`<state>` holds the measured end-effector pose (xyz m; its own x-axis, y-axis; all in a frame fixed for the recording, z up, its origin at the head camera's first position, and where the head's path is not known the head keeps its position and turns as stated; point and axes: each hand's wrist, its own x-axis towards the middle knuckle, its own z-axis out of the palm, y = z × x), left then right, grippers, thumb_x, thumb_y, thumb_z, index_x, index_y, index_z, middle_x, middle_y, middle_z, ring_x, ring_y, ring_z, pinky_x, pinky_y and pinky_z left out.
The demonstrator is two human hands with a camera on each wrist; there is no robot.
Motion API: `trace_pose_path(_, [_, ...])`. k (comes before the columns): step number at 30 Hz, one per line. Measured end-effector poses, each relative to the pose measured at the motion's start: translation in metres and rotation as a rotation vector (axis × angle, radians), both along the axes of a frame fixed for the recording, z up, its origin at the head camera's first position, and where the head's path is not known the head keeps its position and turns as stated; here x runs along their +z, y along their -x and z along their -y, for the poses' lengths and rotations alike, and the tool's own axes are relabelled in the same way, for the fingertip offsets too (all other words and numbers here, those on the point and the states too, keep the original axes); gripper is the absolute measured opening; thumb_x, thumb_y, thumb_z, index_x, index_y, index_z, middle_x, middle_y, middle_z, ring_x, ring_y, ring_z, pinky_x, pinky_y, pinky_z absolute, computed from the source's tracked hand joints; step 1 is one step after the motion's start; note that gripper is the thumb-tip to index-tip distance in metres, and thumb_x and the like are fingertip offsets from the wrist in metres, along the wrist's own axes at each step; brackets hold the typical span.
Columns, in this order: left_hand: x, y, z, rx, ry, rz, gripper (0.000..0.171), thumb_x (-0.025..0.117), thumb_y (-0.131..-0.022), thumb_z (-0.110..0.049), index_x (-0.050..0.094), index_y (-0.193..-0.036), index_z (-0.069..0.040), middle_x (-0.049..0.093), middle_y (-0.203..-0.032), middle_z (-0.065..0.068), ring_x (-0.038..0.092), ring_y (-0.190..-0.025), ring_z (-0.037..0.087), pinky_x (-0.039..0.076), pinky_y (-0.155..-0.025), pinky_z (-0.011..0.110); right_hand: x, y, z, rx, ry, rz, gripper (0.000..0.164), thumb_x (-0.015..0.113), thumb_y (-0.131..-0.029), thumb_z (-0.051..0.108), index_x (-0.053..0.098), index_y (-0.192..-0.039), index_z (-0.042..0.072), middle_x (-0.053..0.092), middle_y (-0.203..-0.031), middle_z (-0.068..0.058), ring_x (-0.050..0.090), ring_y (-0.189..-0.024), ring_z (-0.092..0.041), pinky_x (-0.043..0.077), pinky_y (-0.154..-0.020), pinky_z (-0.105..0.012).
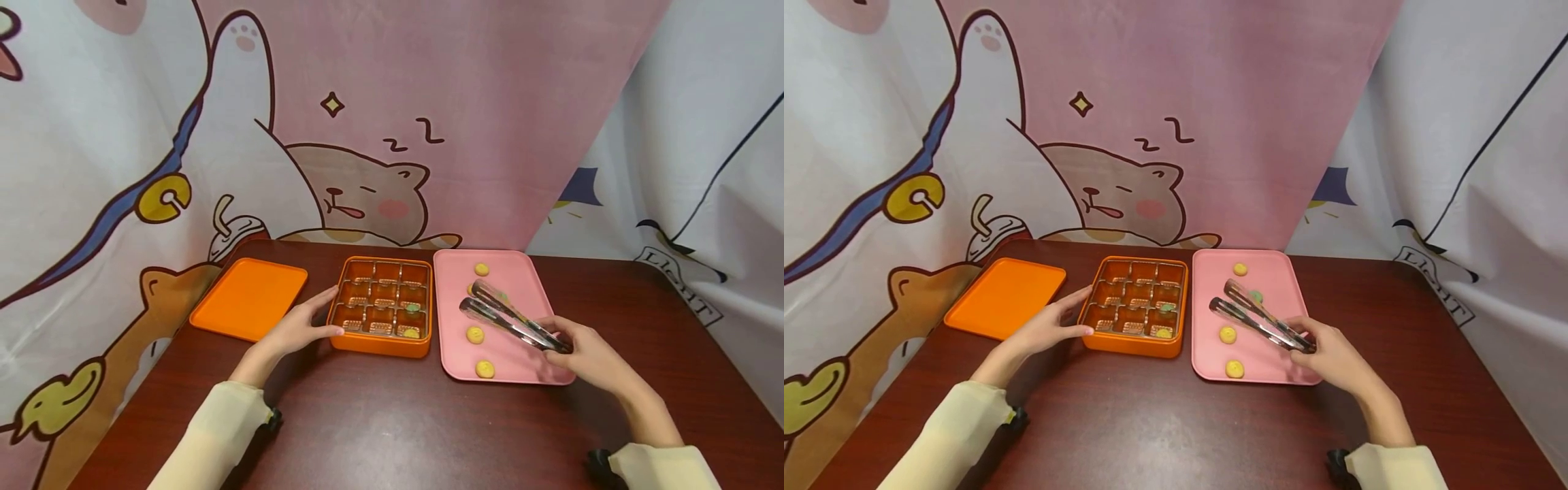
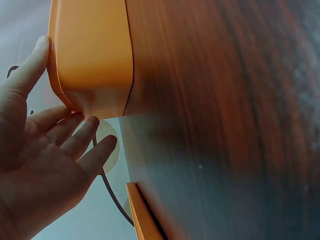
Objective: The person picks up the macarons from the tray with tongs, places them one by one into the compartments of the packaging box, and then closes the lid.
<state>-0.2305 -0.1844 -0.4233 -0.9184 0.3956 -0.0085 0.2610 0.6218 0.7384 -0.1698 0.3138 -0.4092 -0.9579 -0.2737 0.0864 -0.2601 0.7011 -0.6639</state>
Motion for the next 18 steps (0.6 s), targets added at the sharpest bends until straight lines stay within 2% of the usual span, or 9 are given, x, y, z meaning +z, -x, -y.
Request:
trace_pose_path(4, [0.0, 0.0, 0.0, 0.001, 0.0, 0.005, 0.087, 0.075, -0.09, -0.028, 0.026, -0.158, -0.006, 0.024, -0.166, 0.014, 0.025, -0.152, 0.037, 0.029, -0.118, 0.06, -0.002, -0.004, -0.01, 0.046, 0.055, 0.02, 0.044, 0.07, -0.088, 0.005, 0.057, -0.131, 0.002, 0.064, -0.099, -0.009, 0.056, -0.076, -0.001, 0.046, -0.059, -0.022])
trace_pose_path(9, [0.001, 0.0, 0.0, 0.0, 0.001, 0.003, 0.086, 0.075, -0.09, -0.027, 0.026, -0.158, -0.006, 0.024, -0.166, 0.014, 0.025, -0.152, 0.037, 0.029, -0.118, 0.06, -0.007, -0.008, -0.021, 0.088, 0.131, 0.054, 0.047, 0.068, -0.091, 0.005, 0.052, -0.135, 0.002, 0.065, -0.095, -0.005, 0.057, -0.058, -0.01, 0.049, -0.048, -0.028])
trace_pose_path(12, [0.001, 0.0, 0.0, -0.001, 0.001, 0.001, 0.086, 0.075, -0.09, -0.026, 0.026, -0.158, -0.005, 0.023, -0.166, 0.014, 0.025, -0.152, 0.037, 0.028, -0.118, 0.06, -0.009, -0.01, -0.026, 0.08, 0.146, 0.058, 0.04, 0.069, -0.091, 0.004, 0.053, -0.128, 0.003, 0.067, -0.088, 0.002, 0.055, -0.052, -0.011, 0.047, -0.045, -0.029])
trace_pose_path(18, [0.001, 0.0, 0.0, -0.001, 0.009, 0.003, 0.086, 0.074, -0.09, -0.028, 0.026, -0.158, -0.006, 0.023, -0.166, 0.014, 0.025, -0.152, 0.037, 0.028, -0.118, 0.06, -0.012, -0.014, -0.032, 0.075, 0.148, 0.077, 0.028, 0.069, -0.09, 0.002, 0.057, -0.115, 0.002, 0.072, -0.082, -0.007, 0.062, -0.057, -0.014, 0.049, -0.047, -0.029])
